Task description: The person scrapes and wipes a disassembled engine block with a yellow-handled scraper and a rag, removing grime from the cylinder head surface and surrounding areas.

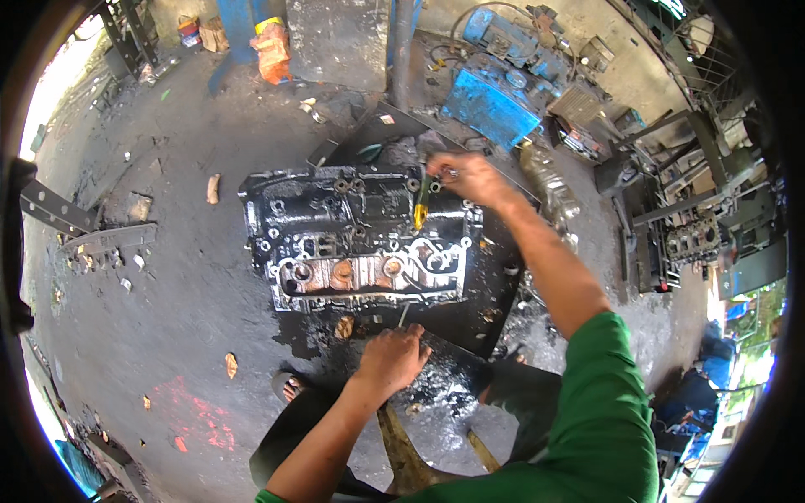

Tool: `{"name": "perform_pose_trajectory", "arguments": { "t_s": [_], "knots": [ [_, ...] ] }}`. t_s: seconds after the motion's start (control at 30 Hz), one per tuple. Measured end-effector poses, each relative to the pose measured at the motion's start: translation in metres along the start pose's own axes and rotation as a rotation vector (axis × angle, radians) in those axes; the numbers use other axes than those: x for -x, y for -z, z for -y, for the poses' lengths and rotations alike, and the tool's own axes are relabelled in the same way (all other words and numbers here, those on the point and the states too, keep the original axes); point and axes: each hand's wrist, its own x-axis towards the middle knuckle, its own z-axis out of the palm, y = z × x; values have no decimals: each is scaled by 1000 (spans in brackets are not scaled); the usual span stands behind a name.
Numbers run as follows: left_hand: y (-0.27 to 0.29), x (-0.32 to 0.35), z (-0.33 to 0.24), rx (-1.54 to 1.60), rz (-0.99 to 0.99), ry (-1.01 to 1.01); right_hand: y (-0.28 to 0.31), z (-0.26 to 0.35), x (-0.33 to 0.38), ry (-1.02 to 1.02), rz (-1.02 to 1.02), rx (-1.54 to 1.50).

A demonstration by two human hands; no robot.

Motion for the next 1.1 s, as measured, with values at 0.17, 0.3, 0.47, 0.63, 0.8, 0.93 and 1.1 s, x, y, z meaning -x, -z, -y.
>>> {"name": "perform_pose_trajectory", "arguments": {
  "t_s": [0.17, 0.3, 0.47, 0.63, 0.8, 0.93, 1.1],
  "knots": [
    [3, 7, 2, -12, -44, -44, -37, 30, -21, -294, 167, 250],
    [5, 9, 5, -13, -21, -17, -40, 25, -32, -311, 286, 431],
    [6, 4, 1, -3, 5, -13, -13, 6, -35, -57, 338, 837],
    [4, -1, -1, 5, -5, -29, 28, 0, -30, -184, -22, 371],
    [-1, -4, -5, 11, 27, -39, 9, 7, -23, -331, 187, 70],
    [-6, -7, -10, 4, 76, -22, -20, 6, -26, -79, -5, 128],
    [-9, -4, -10, -28, 47, -58, 3, -7, -8, -260, 138, 209]
  ]
}}
